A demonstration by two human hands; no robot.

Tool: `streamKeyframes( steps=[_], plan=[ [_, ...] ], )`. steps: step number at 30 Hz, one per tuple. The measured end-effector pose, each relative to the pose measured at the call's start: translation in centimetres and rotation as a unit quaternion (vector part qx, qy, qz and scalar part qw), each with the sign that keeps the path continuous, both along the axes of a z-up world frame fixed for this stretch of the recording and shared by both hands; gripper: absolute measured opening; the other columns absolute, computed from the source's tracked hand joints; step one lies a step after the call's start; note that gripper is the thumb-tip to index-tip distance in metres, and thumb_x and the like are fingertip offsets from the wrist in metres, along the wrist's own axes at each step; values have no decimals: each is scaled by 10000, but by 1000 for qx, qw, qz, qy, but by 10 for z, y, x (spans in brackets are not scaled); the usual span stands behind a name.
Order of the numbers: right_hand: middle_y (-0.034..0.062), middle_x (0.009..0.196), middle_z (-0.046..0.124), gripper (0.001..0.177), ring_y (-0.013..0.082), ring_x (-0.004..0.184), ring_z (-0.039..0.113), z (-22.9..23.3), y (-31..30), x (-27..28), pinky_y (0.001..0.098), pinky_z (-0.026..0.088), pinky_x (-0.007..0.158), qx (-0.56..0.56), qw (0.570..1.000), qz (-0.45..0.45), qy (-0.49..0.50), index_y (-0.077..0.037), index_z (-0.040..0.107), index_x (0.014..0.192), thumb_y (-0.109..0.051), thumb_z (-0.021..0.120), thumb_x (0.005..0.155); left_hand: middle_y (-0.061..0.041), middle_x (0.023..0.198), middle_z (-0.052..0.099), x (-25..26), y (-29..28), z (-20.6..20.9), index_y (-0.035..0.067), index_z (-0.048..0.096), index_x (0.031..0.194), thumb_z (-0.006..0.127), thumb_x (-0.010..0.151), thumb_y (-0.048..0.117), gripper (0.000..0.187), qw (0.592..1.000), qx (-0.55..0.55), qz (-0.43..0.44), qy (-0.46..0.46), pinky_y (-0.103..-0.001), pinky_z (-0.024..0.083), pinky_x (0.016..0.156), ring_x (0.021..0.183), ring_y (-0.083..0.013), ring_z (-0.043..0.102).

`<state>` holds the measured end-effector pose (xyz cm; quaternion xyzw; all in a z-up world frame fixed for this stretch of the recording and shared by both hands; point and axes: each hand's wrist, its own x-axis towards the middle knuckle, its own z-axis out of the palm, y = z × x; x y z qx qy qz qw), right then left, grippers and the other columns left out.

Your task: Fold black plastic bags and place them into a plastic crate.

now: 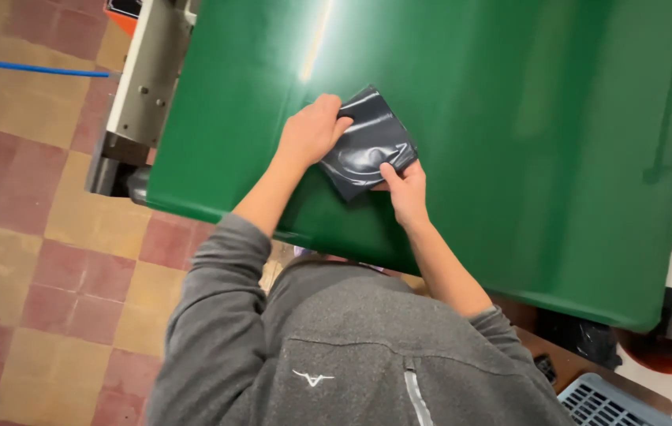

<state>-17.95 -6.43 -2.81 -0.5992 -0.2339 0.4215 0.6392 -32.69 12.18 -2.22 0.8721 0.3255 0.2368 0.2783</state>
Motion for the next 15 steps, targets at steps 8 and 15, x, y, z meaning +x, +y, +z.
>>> streamKeyframes(
  steps=[8,15],
  plan=[
    [96,1133,704,355,169,884,707,-14,17,-11,316,613,682,-47,986,-77,-143,5,540,1294,-17,658,960,-60,1056,597,13,15,-38,108,566,1120,701,918,431,404,993,120,-6,-1,-448,488,719,999,-300,577],
    [272,1280,554,912,443,1211,525,29,22,-25,505,444,1011,-244,796,-132,-538,50,409,1464,-252,876,741,-81,1055,601,35,13,-19,90,609,1097,763,799,427,475,991,104,12,84,-495,494,724,1020,-315,577]
  ],
)
